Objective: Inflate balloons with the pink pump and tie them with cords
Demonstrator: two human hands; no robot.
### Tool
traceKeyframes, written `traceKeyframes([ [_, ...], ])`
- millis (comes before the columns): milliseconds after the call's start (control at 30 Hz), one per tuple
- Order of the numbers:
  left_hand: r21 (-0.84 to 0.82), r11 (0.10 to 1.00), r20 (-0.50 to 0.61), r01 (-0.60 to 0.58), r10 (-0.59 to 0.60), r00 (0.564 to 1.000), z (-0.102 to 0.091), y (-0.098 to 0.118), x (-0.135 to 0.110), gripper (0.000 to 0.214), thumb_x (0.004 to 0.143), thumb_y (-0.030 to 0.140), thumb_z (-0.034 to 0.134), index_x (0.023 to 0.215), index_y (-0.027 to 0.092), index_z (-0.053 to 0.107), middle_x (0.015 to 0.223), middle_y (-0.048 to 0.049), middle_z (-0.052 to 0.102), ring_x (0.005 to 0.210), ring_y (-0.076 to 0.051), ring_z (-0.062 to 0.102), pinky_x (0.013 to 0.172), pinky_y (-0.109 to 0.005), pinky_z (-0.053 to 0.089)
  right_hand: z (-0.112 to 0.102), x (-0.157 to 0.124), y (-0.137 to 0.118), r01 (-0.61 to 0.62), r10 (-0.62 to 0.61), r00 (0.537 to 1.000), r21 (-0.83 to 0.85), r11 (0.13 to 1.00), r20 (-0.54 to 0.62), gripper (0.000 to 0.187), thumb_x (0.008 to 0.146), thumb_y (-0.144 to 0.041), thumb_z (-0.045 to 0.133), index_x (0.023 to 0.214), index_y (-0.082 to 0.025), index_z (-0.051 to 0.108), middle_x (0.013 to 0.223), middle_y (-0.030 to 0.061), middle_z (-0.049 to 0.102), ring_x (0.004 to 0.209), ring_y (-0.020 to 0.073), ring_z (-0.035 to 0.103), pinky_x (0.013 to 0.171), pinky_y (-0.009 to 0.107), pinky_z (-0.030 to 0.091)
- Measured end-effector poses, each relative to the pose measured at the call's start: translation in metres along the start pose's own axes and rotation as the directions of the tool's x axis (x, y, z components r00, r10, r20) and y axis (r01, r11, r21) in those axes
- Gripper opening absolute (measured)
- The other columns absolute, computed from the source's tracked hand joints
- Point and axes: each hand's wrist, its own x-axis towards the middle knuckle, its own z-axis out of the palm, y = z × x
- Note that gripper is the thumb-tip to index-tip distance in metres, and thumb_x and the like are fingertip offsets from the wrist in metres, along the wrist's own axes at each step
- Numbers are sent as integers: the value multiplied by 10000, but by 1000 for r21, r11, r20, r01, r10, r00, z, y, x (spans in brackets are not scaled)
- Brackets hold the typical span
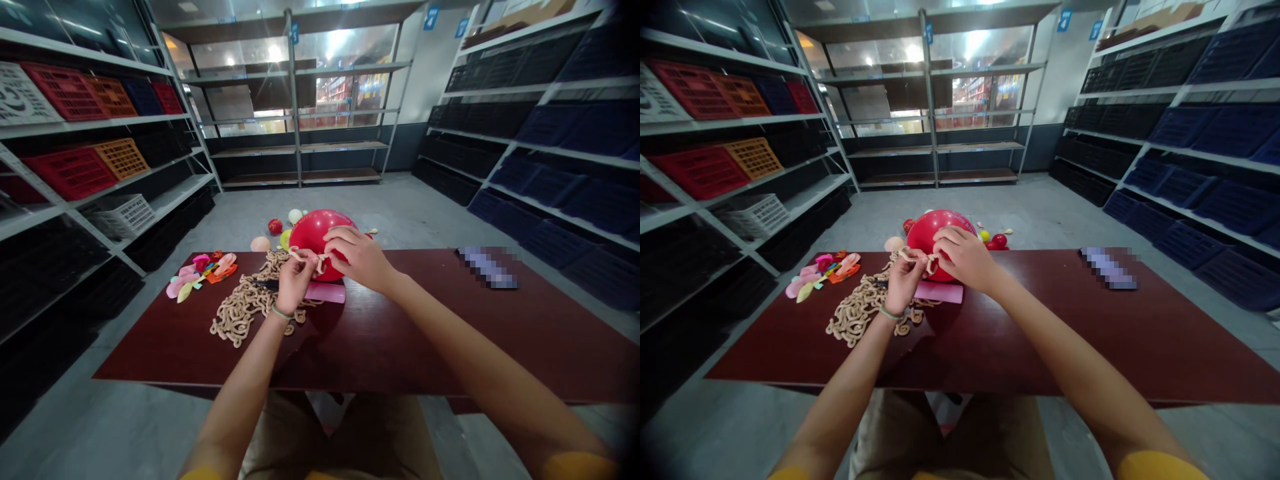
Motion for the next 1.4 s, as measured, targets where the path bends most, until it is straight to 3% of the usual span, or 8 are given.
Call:
traceKeyframes([
  [167, -9, 1000, 3, -7, 7, 1000, 0, 4, 1, 271, 876, 437, 638, 799, 182, 590, 669, 14, 579, 587, -106, 520, 594, -231, 439, 1, -2, 4, -11, 7, 999, 103, 995, 39, 259, 879, -252, 604, 1132, -233, 657, 1246, 78, 614, 1251, 251, 499, 1068, 482, 420],
  [300, 2, 1000, 12, -9, 9, 1000, 0, 6, 1, 285, 874, 450, 637, 786, 183, 587, 660, 14, 577, 583, -110, 520, 598, -236, 444, 4, -1, 6, -21, 17, 998, 63, 998, 66, 128, 910, -277, 598, 973, -253, 707, 1192, 53, 645, 1202, 241, 526, 1040, 480, 431],
  [433, -3, 1000, -3, 1, -1, 1000, -1, 4, 0, 272, 869, 439, 647, 810, 178, 605, 667, 13, 589, 579, -105, 529, 599, -230, 446, 4, 0, 4, -2, 1, 999, 15, 1000, 45, 190, 952, -263, 528, 868, -230, 695, 1113, 48, 675, 1141, 219, 552, 1012, 433, 444],
  [733, 41, 998, -110, 36, -32, 993, -2, -1, -1, 301, 834, 457, 680, 815, 170, 591, 673, -2, 642, 570, -113, 584, 587, -233, 465, -3, 2, 7, 165, -133, 979, -211, 964, 156, 276, 960, -170, 407, 940, -148, 681, 1182, 143, 636, 1194, 275, 515, 1011, 455, 441],
  [967, 100, 994, -96, 53, -43, 994, -7, -9, -2, 296, 847, 460, 659, 859, 170, 599, 691, -8, 661, 589, -121, 610, 596, -232, 478, -6, -16, 25, 229, -186, 965, -249, 941, 182, 301, 949, -118, 396, 897, -173, 687, 1070, 102, 678, 1131, 247, 575, 1007, 435, 457],
  [1233, 2, 996, -41, 87, -87, 995, 0, -10, -1, 299, 844, 442, 666, 844, 151, 598, 719, -19, 671, 581, -104, 599, 597, -225, 484, 8, -26, 14, -27, 27, 1000, -108, 994, -1, 223, 968, -316, 501, 1073, -198, 657, 1117, 90, 666, 1112, 239, 582, 975, 413, 465],
  [1333, -2, 996, -46, 87, -87, 995, -1, -8, -1, 298, 827, 435, 687, 841, 149, 605, 713, -16, 668, 583, -106, 606, 599, -226, 493, 14, -26, 13, -49, 48, 999, -77, 996, -19, 285, 944, -372, 555, 1156, -201, 639, 1178, 96, 653, 1138, 251, 563, 987, 430, 446],
  [1400, 2, 996, -37, 87, -86, 996, -2, -8, -1, 282, 833, 419, 685, 853, 148, 610, 725, -20, 675, 597, -109, 617, 611, -228, 502, 18, -26, 12, -42, 40, 999, -90, 995, -14, 210, 961, -335, 534, 1066, -214, 670, 1109, 73, 679, 1100, 236, 574, 970, 412, 440],
])
